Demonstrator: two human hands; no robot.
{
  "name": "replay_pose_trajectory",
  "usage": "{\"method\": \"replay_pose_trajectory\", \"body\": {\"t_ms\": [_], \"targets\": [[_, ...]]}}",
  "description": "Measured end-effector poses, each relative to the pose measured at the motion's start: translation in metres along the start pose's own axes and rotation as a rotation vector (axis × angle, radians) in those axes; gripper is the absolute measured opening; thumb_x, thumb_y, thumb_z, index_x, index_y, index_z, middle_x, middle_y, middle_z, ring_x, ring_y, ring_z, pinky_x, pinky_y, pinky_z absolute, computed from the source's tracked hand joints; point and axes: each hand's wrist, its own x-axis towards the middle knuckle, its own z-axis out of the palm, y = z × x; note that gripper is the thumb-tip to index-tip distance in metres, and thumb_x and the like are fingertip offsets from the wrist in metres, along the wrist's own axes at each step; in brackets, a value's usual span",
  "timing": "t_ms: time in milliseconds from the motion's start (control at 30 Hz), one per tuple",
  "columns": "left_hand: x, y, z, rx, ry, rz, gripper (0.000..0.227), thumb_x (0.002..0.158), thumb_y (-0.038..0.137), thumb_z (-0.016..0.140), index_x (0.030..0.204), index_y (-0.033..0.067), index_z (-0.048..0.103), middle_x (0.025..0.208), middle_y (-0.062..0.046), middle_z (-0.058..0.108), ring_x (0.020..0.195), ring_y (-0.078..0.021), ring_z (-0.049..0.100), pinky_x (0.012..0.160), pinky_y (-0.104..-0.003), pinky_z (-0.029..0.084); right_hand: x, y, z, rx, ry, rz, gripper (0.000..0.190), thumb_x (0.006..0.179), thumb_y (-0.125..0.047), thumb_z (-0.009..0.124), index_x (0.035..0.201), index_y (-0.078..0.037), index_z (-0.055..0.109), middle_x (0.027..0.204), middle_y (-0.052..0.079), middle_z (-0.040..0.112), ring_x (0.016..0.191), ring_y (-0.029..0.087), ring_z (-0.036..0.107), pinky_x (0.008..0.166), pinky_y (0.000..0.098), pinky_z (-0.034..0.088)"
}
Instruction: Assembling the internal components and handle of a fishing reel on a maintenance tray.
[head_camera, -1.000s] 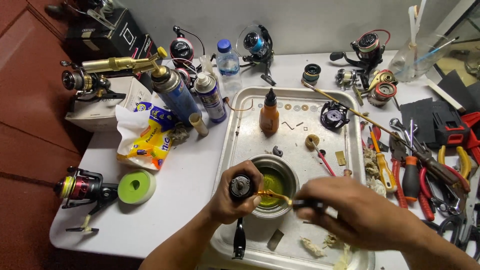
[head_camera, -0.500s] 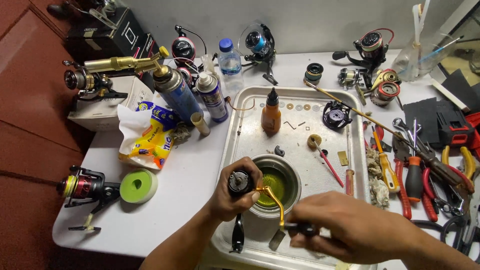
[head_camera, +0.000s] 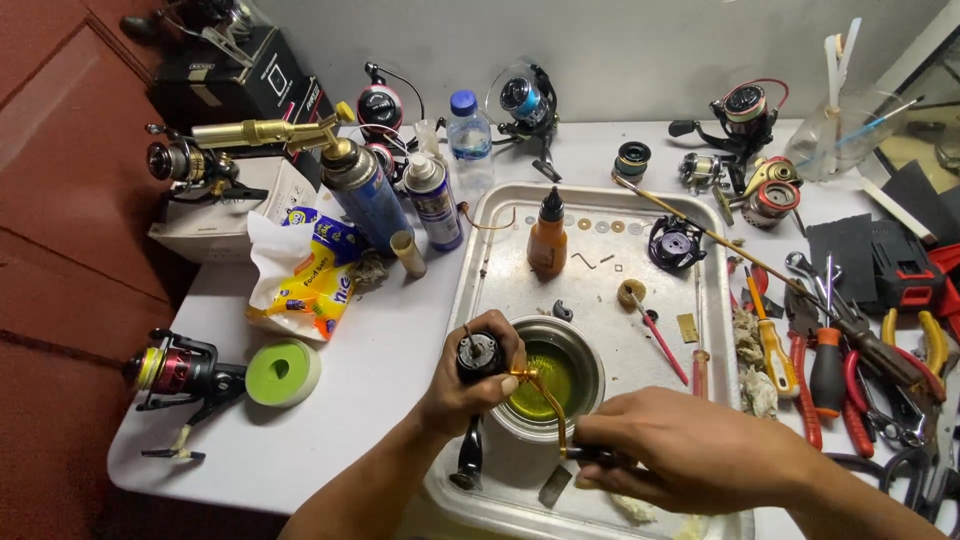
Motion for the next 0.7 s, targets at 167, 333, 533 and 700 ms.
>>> {"method": "replay_pose_trajectory", "body": {"t_ms": [167, 333, 533, 700], "targets": [[-0.003, -0.006, 0.003, 0.026, -0.022, -0.01, 0.017, 0.072, 0.017, 0.061, 0.082, 0.0113, 0.049, 0.077, -0.001, 0.049, 0.068, -0.0115, 0.045, 0.06, -0.022, 0.04, -0.008, 0.005, -0.002, 0.009, 0.499, -0.214, 0.023, 0.091, -0.029, 0.048, 0.09, -0.008, 0.057, 0.069, 0.004, 0.058, 0.055, 0.017, 0.055, 0.049, 0.0301, 0.043], [-0.004, -0.008, 0.003, -0.007, -0.091, -0.045, 0.018, 0.071, 0.015, 0.062, 0.083, 0.0092, 0.05, 0.078, -0.001, 0.049, 0.07, -0.011, 0.046, 0.062, -0.021, 0.04, 0.008, 0.035, -0.001, -0.216, 0.787, -0.097, 0.024, 0.089, -0.027, 0.048, 0.094, -0.005, 0.056, 0.078, 0.008, 0.065, 0.061, 0.021, 0.061, 0.054, 0.0324, 0.048], [0.001, -0.002, 0.001, 0.022, 0.013, -0.051, 0.023, 0.071, 0.023, 0.064, 0.083, 0.0117, 0.049, 0.074, -0.001, 0.05, 0.064, -0.0115, 0.047, 0.056, -0.023, 0.04, 0.016, 0.024, 0.01, -0.16, -0.027, 0.483, 0.02, 0.094, -0.04, 0.042, 0.103, -0.025, 0.052, 0.086, -0.006, 0.061, 0.073, 0.009, 0.057, 0.067, 0.0226, 0.05], [0.005, 0.01, 0.009, -0.117, -0.055, -0.133, 0.023, 0.078, 0.016, 0.062, 0.089, 0.0109, 0.043, 0.078, -0.002, 0.049, 0.056, -0.0075, 0.037, 0.048, -0.019, 0.031, -0.012, 0.003, 0.0, 0.097, 0.362, -0.158, 0.021, 0.092, -0.03, 0.046, 0.085, -0.013, 0.056, 0.069, 0.0, 0.058, 0.056, 0.014, 0.055, 0.049, 0.0292, 0.045]]}}
